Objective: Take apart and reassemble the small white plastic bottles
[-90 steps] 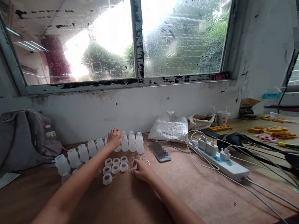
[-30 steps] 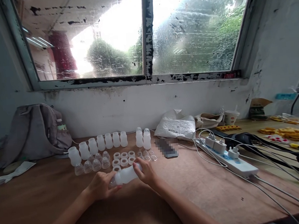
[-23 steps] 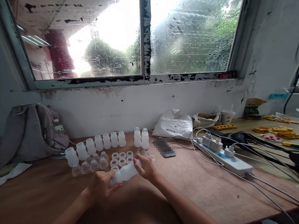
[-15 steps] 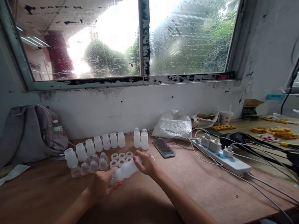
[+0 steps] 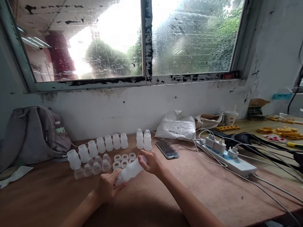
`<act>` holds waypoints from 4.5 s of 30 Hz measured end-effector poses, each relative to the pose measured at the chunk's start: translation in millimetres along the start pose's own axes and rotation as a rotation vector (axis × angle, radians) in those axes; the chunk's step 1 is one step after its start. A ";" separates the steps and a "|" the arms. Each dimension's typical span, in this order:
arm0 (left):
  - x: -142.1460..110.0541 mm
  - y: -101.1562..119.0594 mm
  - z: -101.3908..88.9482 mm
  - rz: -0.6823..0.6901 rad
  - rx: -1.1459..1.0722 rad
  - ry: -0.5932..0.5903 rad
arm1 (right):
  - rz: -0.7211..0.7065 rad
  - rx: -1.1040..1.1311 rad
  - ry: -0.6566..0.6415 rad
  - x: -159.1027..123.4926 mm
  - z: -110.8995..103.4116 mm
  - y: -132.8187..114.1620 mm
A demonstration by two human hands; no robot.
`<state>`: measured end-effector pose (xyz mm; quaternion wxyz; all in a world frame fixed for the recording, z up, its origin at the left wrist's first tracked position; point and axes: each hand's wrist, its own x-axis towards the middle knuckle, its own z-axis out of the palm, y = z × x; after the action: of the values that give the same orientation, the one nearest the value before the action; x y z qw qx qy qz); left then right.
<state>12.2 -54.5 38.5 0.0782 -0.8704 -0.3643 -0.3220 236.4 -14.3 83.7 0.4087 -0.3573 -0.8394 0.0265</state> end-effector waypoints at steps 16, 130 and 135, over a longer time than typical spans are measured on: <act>-17.9 -52.9 -29.5 -0.199 0.054 -0.248 | 0.391 0.053 0.315 -4.2 -6.2 40.7; -18.7 -41.4 2.1 -0.673 -0.829 -0.024 | 0.934 1.276 -0.046 -13.4 49.1 -12.0; -19.3 -34.9 0.4 -0.586 -0.761 -0.100 | 0.798 1.409 -0.059 -11.1 47.5 -17.8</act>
<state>-21.6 -40.4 22.9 -0.3573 -0.7124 -0.4538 -0.3986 197.2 -22.7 50.7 0.4754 -0.2875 -0.4452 0.7022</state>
